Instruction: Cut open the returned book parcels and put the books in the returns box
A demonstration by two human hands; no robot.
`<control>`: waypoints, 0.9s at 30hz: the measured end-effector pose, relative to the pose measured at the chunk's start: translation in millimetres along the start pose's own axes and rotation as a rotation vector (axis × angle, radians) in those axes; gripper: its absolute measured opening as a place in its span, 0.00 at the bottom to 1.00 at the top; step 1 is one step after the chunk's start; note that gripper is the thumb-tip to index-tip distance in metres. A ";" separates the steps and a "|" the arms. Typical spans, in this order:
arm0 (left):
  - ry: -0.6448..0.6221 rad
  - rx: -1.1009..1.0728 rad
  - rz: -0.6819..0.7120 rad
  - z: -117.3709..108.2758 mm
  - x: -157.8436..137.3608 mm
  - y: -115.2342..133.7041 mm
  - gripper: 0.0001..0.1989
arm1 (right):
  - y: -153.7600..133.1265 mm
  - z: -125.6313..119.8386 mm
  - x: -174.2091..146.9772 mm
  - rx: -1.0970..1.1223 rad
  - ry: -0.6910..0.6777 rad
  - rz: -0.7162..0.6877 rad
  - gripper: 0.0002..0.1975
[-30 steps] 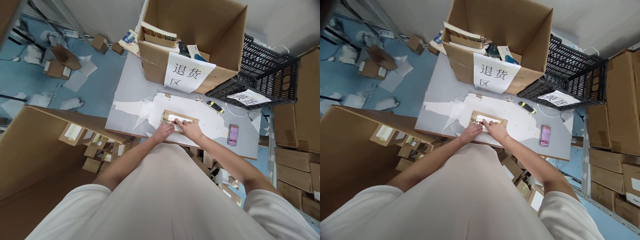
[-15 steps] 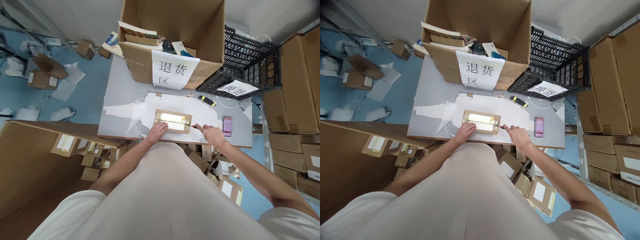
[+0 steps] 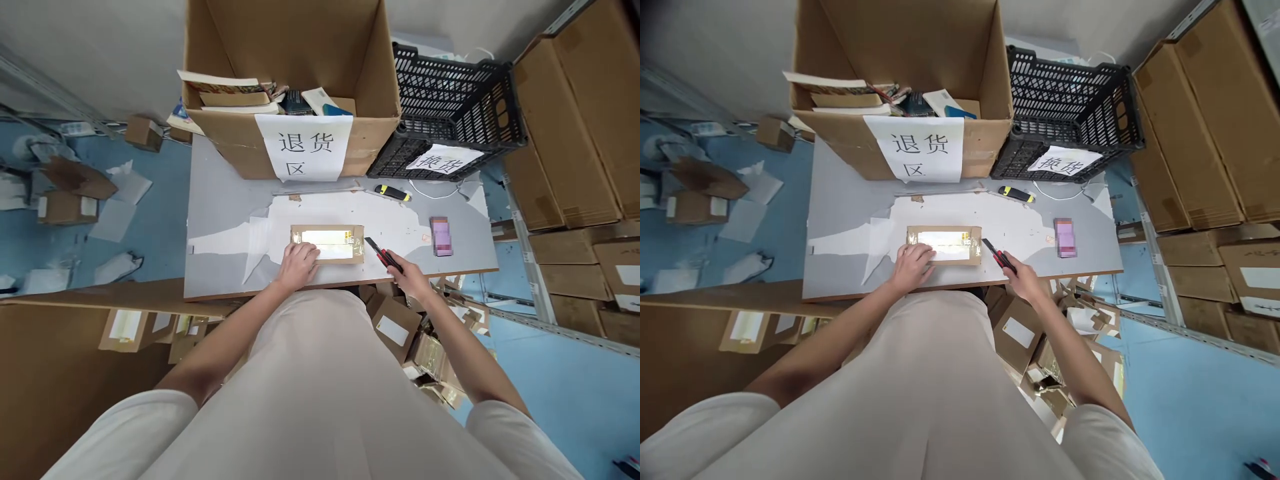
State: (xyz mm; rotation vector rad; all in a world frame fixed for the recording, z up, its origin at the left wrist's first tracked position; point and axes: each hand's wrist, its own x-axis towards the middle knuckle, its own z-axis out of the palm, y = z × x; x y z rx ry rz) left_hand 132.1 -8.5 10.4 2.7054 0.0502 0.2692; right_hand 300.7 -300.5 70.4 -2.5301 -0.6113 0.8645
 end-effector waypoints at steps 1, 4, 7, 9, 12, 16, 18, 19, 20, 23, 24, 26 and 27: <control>-0.009 0.008 0.000 -3.0 3.1 -1.4 0.19 | -0.5 7.1 0.9 0.125 -0.023 0.038 0.28; -0.043 0.017 0.003 -7.6 13.2 -6.3 0.30 | -5.9 19.1 3.8 0.383 -0.059 0.131 0.28; -0.092 0.026 -0.020 -7.5 24.7 -9.5 0.42 | -9.5 20.7 5.8 0.482 -0.069 0.162 0.28; -0.118 0.041 -0.056 -6.3 31.9 -10.5 0.48 | -9.4 20.4 7.3 0.531 -0.088 0.168 0.28; -0.133 0.043 -0.103 -4.2 38.7 -11.3 0.53 | -7.0 20.0 11.6 0.592 -0.122 0.160 0.29; -0.119 0.020 -0.114 -1.7 39.0 -12.9 0.54 | -1.6 12.8 21.8 0.559 -0.168 0.112 0.28; -0.101 0.018 -0.129 0.0 37.8 -13.4 0.54 | 1.7 4.2 27.4 0.478 -0.186 0.087 0.28; -0.091 0.018 -0.138 0.9 37.5 -13.5 0.54 | 3.2 -0.6 30.1 0.436 -0.198 0.077 0.28; -0.084 0.016 -0.146 1.8 37.5 -13.6 0.54 | 4.4 -5.1 32.8 0.399 -0.218 0.067 0.28; -0.085 0.003 -0.144 4.1 38.4 -13.8 0.54 | 6.1 -12.3 39.2 0.350 -0.277 0.047 0.28; -0.087 0.000 -0.142 4.6 38.8 -13.9 0.54 | 6.1 -11.6 40.0 0.353 -0.287 0.045 0.28; -0.083 0.000 -0.149 5.1 39.4 -14.0 0.53 | 6.2 -6.6 38.4 0.375 -0.288 0.039 0.29; -0.078 0.001 -0.156 5.2 39.6 -14.0 0.53 | 6.3 -3.0 36.1 0.390 -0.289 0.034 0.29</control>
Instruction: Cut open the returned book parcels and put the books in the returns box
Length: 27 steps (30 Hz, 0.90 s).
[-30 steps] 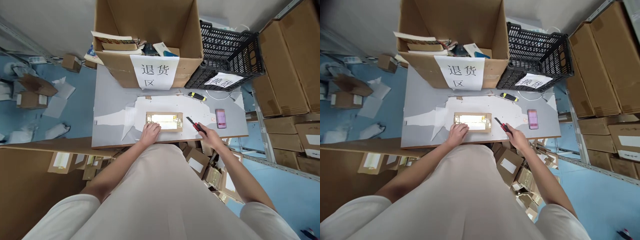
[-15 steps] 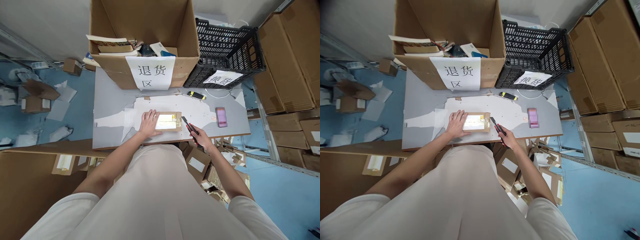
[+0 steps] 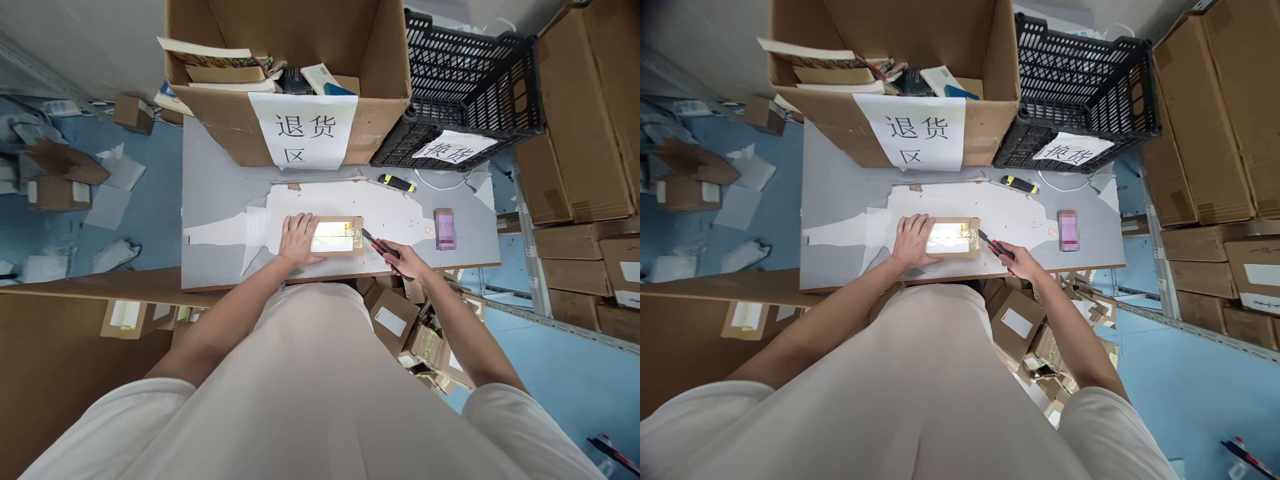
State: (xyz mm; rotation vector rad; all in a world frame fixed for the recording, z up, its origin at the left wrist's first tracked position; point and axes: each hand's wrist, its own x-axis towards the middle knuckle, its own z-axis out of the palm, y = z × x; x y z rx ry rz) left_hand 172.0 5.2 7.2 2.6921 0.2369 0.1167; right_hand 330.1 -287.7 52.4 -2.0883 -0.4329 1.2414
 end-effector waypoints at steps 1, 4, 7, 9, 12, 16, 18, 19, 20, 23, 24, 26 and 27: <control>0.005 0.000 -0.005 -0.1 0.0 -0.1 0.53 | 1.6 4.0 -1.7 0.015 -0.004 -0.008 0.29; 0.001 0.001 0.002 -0.5 -0.1 -0.6 0.52 | 4.7 13.5 -6.3 0.057 -0.020 -0.012 0.29; -0.011 0.007 0.022 -1.0 0.6 -1.2 0.52 | 5.8 17.6 -6.9 0.074 -0.012 -0.001 0.28; -0.013 0.017 0.021 -0.8 1.4 -1.3 0.53 | 9.0 20.2 -8.6 0.097 -0.003 -0.012 0.29; -0.002 0.024 0.008 0.2 2.7 -1.1 0.54 | 18.7 28.1 -17.4 0.128 -0.061 -0.009 0.30; 0.013 0.010 0.009 1.5 2.6 -1.5 0.54 | 28.9 38.0 -33.1 0.151 -0.083 0.003 0.31; 0.021 0.017 0.007 2.3 1.3 -1.0 0.54 | 31.3 36.4 -40.3 0.170 -0.048 -0.002 0.32; 0.027 0.023 0.002 2.9 0.5 0.0 0.54 | 32.3 34.0 -43.5 0.174 -0.033 0.004 0.32; 0.039 0.028 -0.011 3.9 -0.4 1.4 0.54 | 33.2 31.1 -46.1 0.176 -0.014 0.014 0.32; 0.121 0.034 -0.111 8.1 -1.1 8.9 0.56 | 32.9 28.7 -44.6 0.233 0.135 0.012 0.35; 0.160 0.036 -0.156 9.2 -0.5 11.8 0.57 | 30.1 32.4 -39.7 0.280 0.211 -0.003 0.35; 0.213 0.044 -0.222 8.8 2.1 16.1 0.57 | 18.3 48.1 -23.2 0.408 0.356 -0.046 0.31; 0.216 0.050 -0.237 6.7 3.7 16.6 0.55 | 9.4 59.1 -12.5 0.480 0.397 -0.066 0.29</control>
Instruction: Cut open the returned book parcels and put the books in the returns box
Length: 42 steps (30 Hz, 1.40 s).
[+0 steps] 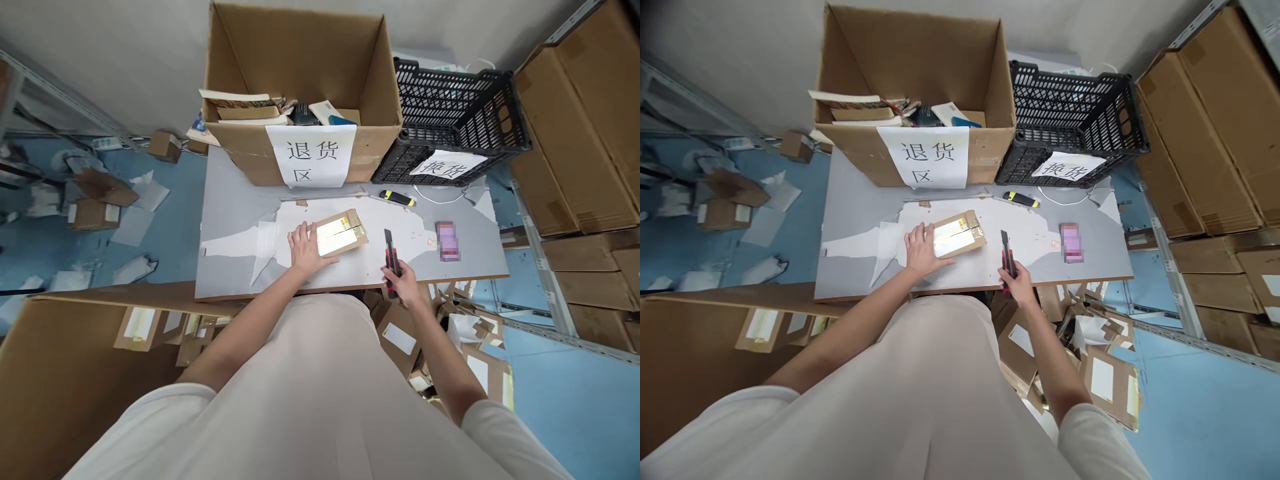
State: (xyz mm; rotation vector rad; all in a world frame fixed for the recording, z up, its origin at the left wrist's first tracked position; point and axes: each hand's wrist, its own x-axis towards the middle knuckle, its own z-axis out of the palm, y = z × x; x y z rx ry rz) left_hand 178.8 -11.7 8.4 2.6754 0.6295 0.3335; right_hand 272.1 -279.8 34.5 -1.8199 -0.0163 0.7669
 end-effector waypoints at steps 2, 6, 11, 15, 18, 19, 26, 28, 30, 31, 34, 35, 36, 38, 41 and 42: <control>-0.043 0.014 -0.005 -6.7 4.8 -3.6 0.49 | -5.3 37.2 11.2 0.154 -0.021 -0.011 0.28; -0.175 -0.094 0.006 -22.7 9.6 -29.9 0.25 | -22.0 89.6 34.3 0.306 -0.031 0.015 0.25; -0.145 -0.451 -0.060 -11.2 -11.4 -51.2 0.24 | -39.6 99.9 72.2 0.233 -0.094 -0.079 0.22; -0.112 -0.579 -0.231 8.2 -32.5 -41.7 0.28 | -46.7 101.7 95.5 0.191 -0.081 -0.117 0.21; -0.147 -0.587 -0.272 9.7 -37.2 -37.4 0.29 | -45.7 102.3 96.1 0.220 -0.086 -0.096 0.23; -0.158 -0.582 -0.275 7.8 -35.5 -37.5 0.30 | -43.6 101.4 92.2 0.226 -0.089 -0.084 0.24; -0.118 -0.434 -0.165 -7.1 43.5 -37.9 0.37 | -11.3 82.7 20.3 0.266 -0.126 0.102 0.24; -0.123 -0.375 -0.054 -5.7 77.9 -37.4 0.36 | -4.5 80.1 0.6 0.310 -0.178 0.231 0.25; -0.223 -0.348 0.023 -2.2 104.3 -38.3 0.31 | -2.1 81.7 -11.3 0.361 -0.231 0.345 0.27; -0.266 -0.345 0.032 -0.7 112.6 -39.4 0.29 | -2.4 83.7 -14.0 0.388 -0.243 0.372 0.28; -0.233 -0.354 -0.050 -2.1 115.2 -44.5 0.24 | -7.0 89.0 -9.5 0.461 -0.203 0.302 0.28; -0.170 -0.359 -0.103 -4.4 109.2 -46.6 0.22 | -9.3 88.8 -3.7 0.457 -0.162 0.239 0.28; -0.109 -0.366 -0.166 -7.1 100.4 -48.8 0.21 | -12.0 87.2 4.2 0.431 -0.120 0.169 0.27; -0.008 -0.398 -0.330 -11.5 76.3 -52.3 0.17 | -19.6 79.8 26.1 0.334 -0.041 0.035 0.26; 0.042 -0.456 -0.484 -13.9 32.4 -52.2 0.17 | -35.6 63.8 66.2 0.152 -0.007 -0.113 0.24; 0.025 -0.456 -0.531 -14.6 18.8 -50.1 0.19 | -40.9 58.7 78.5 0.104 -0.018 -0.151 0.23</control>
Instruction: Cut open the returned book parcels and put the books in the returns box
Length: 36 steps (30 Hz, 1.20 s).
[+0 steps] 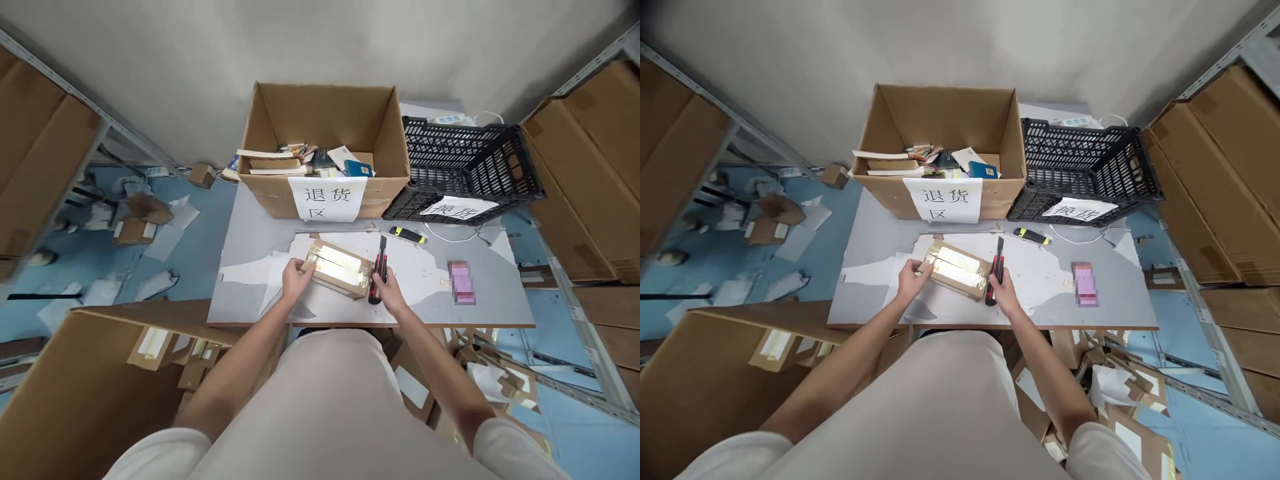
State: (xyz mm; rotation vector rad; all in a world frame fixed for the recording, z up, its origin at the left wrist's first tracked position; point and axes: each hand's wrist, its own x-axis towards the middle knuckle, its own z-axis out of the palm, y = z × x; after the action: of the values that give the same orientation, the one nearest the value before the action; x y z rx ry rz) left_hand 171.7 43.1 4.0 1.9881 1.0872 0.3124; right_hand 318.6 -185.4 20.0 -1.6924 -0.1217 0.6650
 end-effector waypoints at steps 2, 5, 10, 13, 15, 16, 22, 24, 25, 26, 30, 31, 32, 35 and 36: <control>-0.002 0.048 -0.059 -2.9 -20.7 -3.3 0.25 | -5.5 -9.3 19.7 -0.057 -0.042 -0.037 0.22; 0.027 0.236 0.078 -6.8 -29.1 6.6 0.39 | -7.4 -25.7 26.8 -0.181 -0.060 -0.024 0.21; -0.364 0.563 0.597 -3.6 -4.1 33.6 0.42 | -5.8 -57.1 -9.1 -0.351 -0.173 0.138 0.30; -0.404 0.634 0.623 4.9 1.5 38.7 0.45 | -3.0 -65.3 -28.5 -0.332 -0.269 0.173 0.36; -0.367 0.655 0.606 10.1 -0.3 37.6 0.49 | 0.0 -66.4 -32.7 -0.332 -0.286 0.206 0.36; -0.357 0.662 0.606 11.9 -1.6 36.6 0.51 | 1.5 -66.8 -32.6 -0.334 -0.290 0.225 0.36; -0.327 0.660 0.586 15.2 -4.9 34.2 0.55 | 0.3 -77.2 -25.9 -0.341 -0.341 0.221 0.35; -0.318 0.642 0.582 15.9 -4.5 33.5 0.55 | -2.9 -80.7 -26.2 -0.349 -0.346 0.193 0.34; -0.312 0.631 0.584 16.3 -4.3 32.9 0.55 | -4.2 -81.5 -26.6 -0.353 -0.349 0.186 0.34; -0.306 0.619 0.589 16.6 -4.3 32.3 0.55 | -5.4 -81.5 -26.8 -0.356 -0.352 0.184 0.34; -0.299 0.597 0.588 17.8 -5.2 30.4 0.55 | -8.7 -77.7 -21.4 -0.331 -0.369 0.223 0.34; -0.300 0.597 0.582 18.2 -5.6 30.2 0.55 | -9.9 -77.2 -18.0 -0.332 -0.377 0.225 0.34; -0.299 0.596 0.575 18.7 -5.9 30.1 0.56 | -11.2 -77.6 -14.0 -0.341 -0.388 0.222 0.34; -0.277 0.588 0.548 20.9 -6.8 30.3 0.57 | -15.6 -85.9 -1.6 -0.415 -0.443 0.188 0.33; -0.269 0.587 0.537 21.8 -7.0 30.3 0.58 | -16.7 -90.6 1.5 -0.447 -0.468 0.174 0.33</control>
State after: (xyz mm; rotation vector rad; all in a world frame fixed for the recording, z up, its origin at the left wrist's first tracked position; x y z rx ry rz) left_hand 197.2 17.1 14.6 2.7437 0.4812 -0.0144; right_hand 368.6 -259.4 42.5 -1.9549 -0.4877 1.2296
